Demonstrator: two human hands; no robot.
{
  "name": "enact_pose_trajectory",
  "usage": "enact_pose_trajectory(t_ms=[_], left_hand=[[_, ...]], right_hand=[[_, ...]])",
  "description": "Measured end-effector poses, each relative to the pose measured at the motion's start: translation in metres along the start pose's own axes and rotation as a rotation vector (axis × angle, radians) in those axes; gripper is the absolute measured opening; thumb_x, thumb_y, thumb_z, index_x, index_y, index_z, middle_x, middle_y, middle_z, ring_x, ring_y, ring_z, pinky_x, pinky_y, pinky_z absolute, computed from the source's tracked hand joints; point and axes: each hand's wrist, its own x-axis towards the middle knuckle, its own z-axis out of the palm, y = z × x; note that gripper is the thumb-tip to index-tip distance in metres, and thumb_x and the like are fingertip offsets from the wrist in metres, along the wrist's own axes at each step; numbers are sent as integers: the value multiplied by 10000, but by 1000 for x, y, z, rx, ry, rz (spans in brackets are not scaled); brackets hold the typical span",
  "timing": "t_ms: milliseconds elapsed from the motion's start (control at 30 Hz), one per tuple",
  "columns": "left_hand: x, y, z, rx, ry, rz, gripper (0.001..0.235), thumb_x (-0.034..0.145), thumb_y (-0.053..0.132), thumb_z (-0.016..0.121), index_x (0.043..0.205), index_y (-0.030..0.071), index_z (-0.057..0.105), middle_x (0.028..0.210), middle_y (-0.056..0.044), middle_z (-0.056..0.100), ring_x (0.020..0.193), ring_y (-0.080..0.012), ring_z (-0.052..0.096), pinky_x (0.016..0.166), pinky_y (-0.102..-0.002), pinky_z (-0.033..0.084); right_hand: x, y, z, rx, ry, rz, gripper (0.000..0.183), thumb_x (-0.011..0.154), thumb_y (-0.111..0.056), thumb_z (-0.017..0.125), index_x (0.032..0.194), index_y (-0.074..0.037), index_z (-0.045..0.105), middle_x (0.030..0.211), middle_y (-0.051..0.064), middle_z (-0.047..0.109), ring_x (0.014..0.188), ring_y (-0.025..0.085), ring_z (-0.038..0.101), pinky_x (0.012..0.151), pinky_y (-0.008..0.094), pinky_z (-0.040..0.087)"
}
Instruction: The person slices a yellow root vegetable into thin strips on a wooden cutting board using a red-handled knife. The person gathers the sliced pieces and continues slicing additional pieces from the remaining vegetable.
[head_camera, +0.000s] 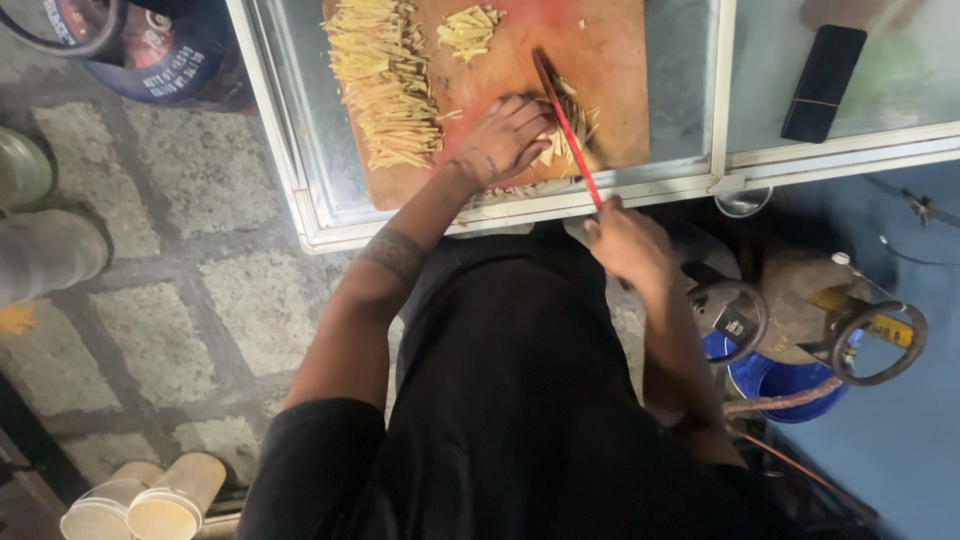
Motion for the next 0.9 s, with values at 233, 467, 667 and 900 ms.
enact_pose_trajectory(t_ms=[233,467,667,900], left_hand=[[0,-6,2,-33,-40,-16,318,1018,262,657,1283,86,642,1343,-65,595,1266,-293,509,1103,-452,399],[3,-9,0,-46,-9,-11,327,993,264,675,1276,102,648,1319,-58,599,1222,-298,523,1068,-456,415],[7,-13,0,-74,-17,-51,311,988,266,687,1252,106,651,1292,-65,605,1216,-309,530,1036,-463,423],[-1,-9,6,-95,-7,-64,327,976,252,716,1258,101,650,1275,-72,606,1229,-314,534,1078,-464,426]], right_hand=[[20,3,28,125,124,-112,457,1007,-287,562,1207,115,474,886,299,701,839,455,706,744,547,541],[16,-2,20,140,136,-123,427,1018,-285,555,1187,100,482,772,238,699,713,398,716,675,512,555],[22,-16,9,195,-101,47,425,1037,-299,527,1207,88,481,708,208,700,643,363,735,672,496,573],[15,-14,16,240,11,-36,443,1032,-296,534,1205,107,470,740,237,697,661,382,731,670,505,575]])
